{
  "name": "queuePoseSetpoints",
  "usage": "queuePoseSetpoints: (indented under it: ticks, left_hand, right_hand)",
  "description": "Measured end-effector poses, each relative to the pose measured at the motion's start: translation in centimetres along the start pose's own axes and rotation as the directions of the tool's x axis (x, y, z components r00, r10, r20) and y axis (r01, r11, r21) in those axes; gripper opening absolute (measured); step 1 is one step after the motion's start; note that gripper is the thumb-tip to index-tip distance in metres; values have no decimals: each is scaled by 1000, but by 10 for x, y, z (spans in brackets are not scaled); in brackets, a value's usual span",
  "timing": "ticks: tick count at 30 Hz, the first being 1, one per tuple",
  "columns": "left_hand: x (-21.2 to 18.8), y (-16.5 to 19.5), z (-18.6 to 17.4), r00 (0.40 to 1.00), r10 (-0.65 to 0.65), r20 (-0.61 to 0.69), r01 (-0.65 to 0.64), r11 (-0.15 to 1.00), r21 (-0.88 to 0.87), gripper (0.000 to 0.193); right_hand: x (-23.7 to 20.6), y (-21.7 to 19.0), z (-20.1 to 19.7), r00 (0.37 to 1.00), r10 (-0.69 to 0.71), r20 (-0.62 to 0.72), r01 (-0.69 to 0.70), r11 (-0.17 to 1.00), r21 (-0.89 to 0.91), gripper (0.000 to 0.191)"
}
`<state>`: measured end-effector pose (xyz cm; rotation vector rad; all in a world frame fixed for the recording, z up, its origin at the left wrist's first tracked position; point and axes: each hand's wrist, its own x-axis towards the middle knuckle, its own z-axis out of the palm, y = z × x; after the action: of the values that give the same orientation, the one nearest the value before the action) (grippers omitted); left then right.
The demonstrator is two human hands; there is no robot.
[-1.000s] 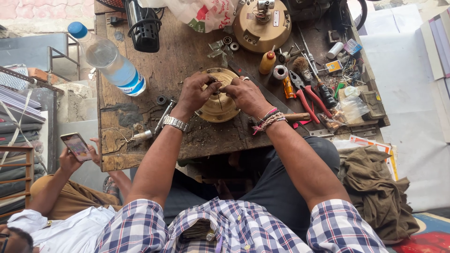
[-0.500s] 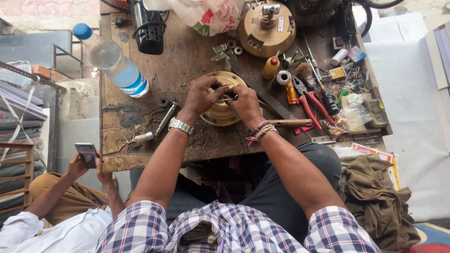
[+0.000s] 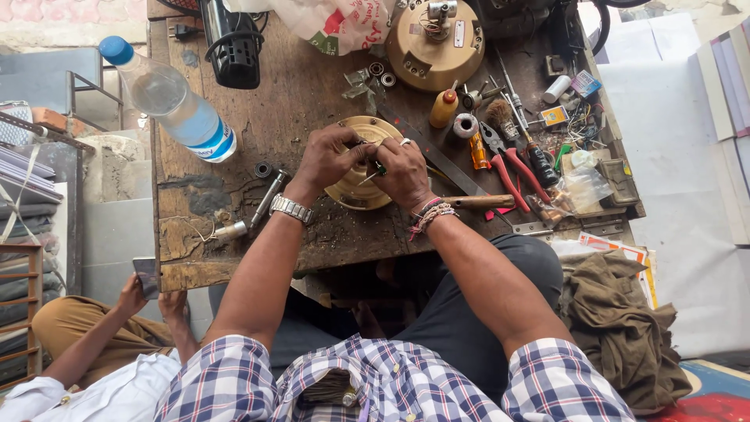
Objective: The person works on a brass-colored electrical component on a cluttered workbench. They use a screwdriver to adjust a central part, apply liquid from a bottle, and then use a hammer and pliers to secure wires. The person continues to manipulate the wires and component throughout the clip.
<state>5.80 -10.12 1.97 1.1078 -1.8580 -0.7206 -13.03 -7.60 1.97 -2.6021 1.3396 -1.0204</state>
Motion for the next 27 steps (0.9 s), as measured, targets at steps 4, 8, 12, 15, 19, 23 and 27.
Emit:
queuePoseSetpoints:
  ticks: [4, 8, 12, 15, 19, 23, 27]
  left_hand:
    - [2, -3, -4, 997, -75, -9, 75, 997, -32, 23]
    - [2, -7, -6, 979, -201, 24, 202, 967, -156, 24]
    - [2, -7, -2, 994, -107, -28, 107, 994, -20, 27]
    - [4, -6, 1, 993, -120, -11, 120, 993, 16, 26]
    - [6, -4, 0, 995, -95, -1, 95, 995, -18, 27]
    - [5, -3, -2, 998, -60, -2, 60, 998, 7, 27]
    - [7, -2, -2, 998, -57, 2, 57, 998, 31, 26]
  right_hand:
    - [-2, -3, -4, 993, -113, 43, 115, 991, -61, 27]
    - [1, -13, 2, 996, 86, -5, -85, 991, 108, 24]
    - [4, -15, 9, 971, 235, 41, -238, 965, 114, 26]
    - [5, -12, 10, 949, 315, 33, -316, 939, 138, 25]
    - [6, -11, 11, 930, 366, 45, -367, 907, 207, 24]
    - [7, -8, 8, 968, 249, 44, -253, 956, 147, 30]
    - [8, 2, 1, 998, 21, 56, -25, 997, 71, 34]
